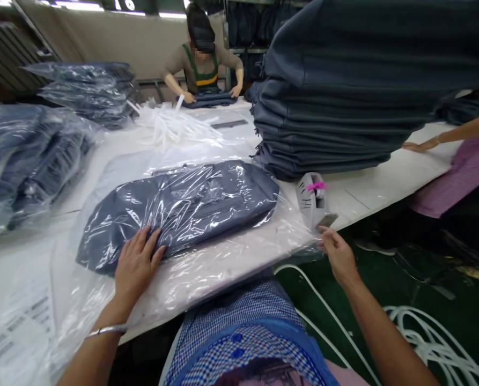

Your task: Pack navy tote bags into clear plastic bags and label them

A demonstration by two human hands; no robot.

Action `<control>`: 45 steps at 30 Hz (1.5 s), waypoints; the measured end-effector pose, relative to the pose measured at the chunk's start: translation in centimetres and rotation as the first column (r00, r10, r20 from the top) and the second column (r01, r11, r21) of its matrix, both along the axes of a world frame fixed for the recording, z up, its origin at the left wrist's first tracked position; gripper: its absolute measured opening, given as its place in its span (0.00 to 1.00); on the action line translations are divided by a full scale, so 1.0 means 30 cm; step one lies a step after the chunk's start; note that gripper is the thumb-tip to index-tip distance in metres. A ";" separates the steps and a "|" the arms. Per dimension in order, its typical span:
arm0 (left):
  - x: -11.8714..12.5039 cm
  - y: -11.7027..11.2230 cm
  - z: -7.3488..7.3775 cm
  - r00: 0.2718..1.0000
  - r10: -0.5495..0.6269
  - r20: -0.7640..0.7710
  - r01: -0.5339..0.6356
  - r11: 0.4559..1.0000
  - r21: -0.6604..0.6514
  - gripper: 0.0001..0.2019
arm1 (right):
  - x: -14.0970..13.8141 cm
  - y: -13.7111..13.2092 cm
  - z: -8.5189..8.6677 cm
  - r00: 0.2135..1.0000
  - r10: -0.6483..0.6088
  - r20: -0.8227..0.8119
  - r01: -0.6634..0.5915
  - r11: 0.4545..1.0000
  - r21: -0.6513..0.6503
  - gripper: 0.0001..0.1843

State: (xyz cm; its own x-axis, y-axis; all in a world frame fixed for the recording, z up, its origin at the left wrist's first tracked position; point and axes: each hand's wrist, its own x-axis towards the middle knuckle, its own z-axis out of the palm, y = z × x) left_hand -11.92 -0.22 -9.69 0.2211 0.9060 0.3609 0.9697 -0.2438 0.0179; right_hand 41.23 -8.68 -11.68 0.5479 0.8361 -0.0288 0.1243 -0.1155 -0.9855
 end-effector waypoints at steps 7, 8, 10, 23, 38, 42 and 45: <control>-0.004 0.008 0.013 0.999 -0.033 0.038 0.032 0.999 0.008 0.28 | -0.051 -0.076 -0.016 0.977 0.199 0.071 -0.200 0.980 0.000 0.42; -0.008 0.011 0.012 0.998 -0.039 0.041 0.038 0.999 0.014 0.28 | -0.052 -0.075 -0.008 0.989 0.117 0.092 -0.118 0.993 0.005 0.37; -0.015 0.017 0.007 0.998 -0.051 0.044 0.050 0.999 0.019 0.28 | -0.048 -0.074 0.020 0.989 -0.005 0.149 0.003 1.000 0.013 0.28; 0.006 0.009 0.028 1.000 -0.009 -0.003 0.009 0.998 -0.055 0.30 | -0.160 -0.140 -0.061 0.851 0.001 -0.526 -0.029 0.999 -0.044 0.26; 0.003 0.015 0.035 1.000 -0.013 -0.008 0.012 0.994 -0.112 0.29 | -0.277 -0.105 0.095 0.896 0.045 -0.442 -0.046 0.999 0.007 0.18; 0.016 0.017 0.044 1.000 0.004 0.007 -0.003 0.995 -0.102 0.29 | -0.247 -0.152 0.101 0.877 0.218 -0.427 -0.181 0.975 0.126 0.16; 0.022 0.016 0.049 1.000 0.011 -0.002 -0.011 0.995 -0.102 0.29 | -0.286 -0.167 0.052 0.863 0.435 -0.258 -0.442 0.897 0.033 0.18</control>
State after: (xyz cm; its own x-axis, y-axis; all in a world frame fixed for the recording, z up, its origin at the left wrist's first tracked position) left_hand -11.25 0.26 -8.22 0.2113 0.9405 0.2663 0.9723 -0.2300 0.0410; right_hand 32.66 -13.69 -10.12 0.0963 0.9853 -0.1413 -0.0839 -0.1334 -0.9875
